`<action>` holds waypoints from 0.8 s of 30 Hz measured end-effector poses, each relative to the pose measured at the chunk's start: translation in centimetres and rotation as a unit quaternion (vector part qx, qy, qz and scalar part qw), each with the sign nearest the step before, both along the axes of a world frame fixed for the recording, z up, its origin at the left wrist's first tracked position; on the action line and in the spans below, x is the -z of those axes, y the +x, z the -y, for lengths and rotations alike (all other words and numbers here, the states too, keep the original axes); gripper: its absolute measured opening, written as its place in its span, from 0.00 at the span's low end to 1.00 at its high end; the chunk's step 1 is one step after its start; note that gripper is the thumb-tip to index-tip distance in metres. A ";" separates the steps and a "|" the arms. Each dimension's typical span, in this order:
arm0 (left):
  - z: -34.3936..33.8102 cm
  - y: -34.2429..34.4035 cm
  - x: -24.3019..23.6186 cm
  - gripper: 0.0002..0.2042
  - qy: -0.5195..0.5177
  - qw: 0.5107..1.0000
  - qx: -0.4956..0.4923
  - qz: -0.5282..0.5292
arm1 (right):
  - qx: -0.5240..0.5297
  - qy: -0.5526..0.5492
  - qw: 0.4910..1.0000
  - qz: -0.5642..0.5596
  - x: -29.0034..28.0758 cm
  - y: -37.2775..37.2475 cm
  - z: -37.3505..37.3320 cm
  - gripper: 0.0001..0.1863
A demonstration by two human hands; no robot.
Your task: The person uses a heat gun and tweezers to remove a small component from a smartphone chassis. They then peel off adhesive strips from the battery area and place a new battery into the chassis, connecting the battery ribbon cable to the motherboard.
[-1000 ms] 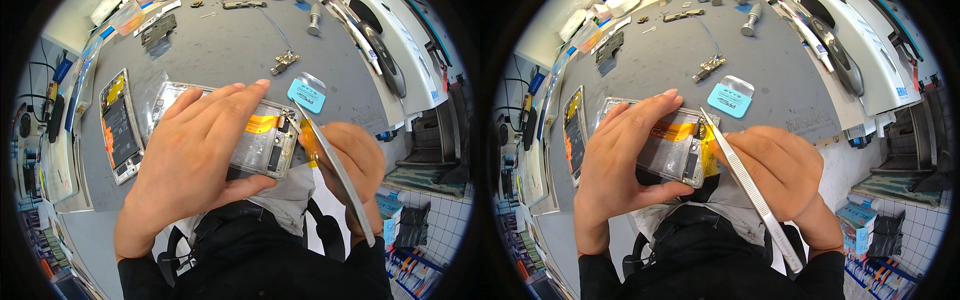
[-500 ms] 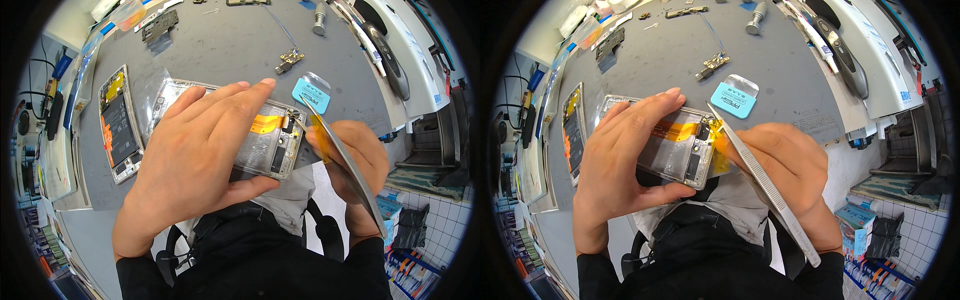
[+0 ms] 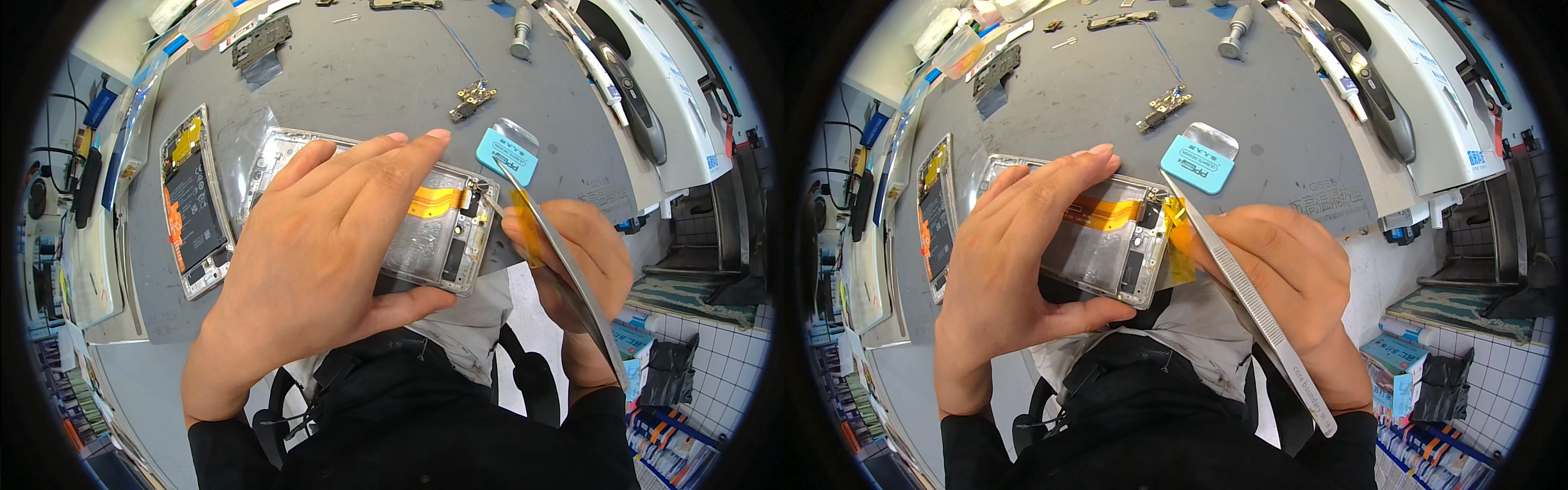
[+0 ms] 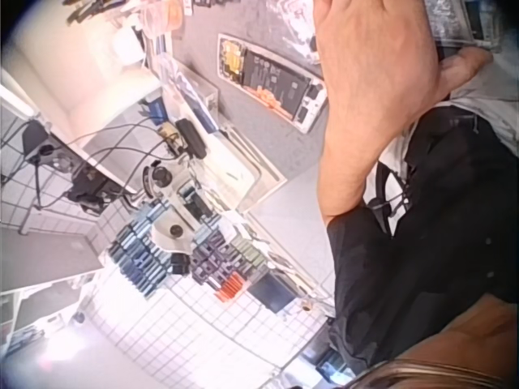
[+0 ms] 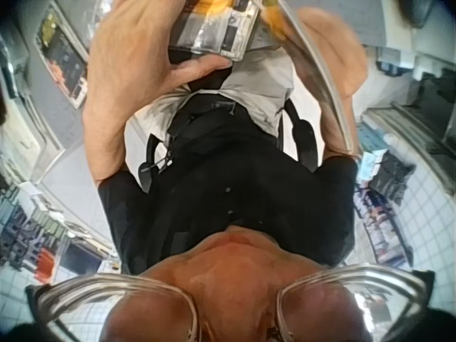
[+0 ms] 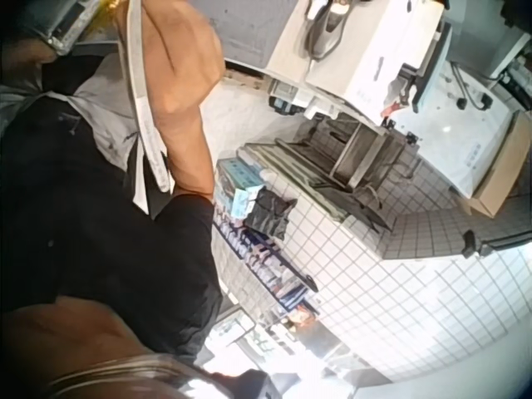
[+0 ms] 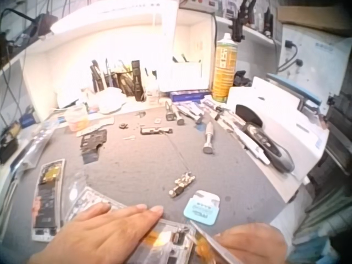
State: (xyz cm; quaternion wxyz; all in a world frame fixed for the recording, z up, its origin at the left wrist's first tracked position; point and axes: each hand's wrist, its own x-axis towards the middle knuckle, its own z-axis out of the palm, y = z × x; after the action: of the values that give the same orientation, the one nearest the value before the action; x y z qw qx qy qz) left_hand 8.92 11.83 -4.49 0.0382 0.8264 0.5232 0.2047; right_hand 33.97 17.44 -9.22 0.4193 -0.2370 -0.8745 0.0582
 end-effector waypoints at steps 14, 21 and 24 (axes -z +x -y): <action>0.1 0.0 -0.1 0.49 -0.006 1.000 -0.005 0.008 | 0.002 0.039 0.999 0.003 0.0 -0.1 -0.2 0.10; -0.1 0.1 -0.2 0.47 -0.022 0.999 0.008 0.037 | -0.001 0.037 0.999 0.008 0.0 0.2 -0.2 0.10; -0.1 -0.1 -0.2 0.47 -0.023 0.999 0.018 0.040 | -0.015 0.052 0.998 0.013 0.1 0.5 -0.4 0.11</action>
State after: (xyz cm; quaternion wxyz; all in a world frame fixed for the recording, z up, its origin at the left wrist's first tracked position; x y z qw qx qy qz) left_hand 8.82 11.91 -4.26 0.0818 0.8255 0.5112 0.2248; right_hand 34.44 17.87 -9.28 0.4186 -0.2026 -0.8851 0.0155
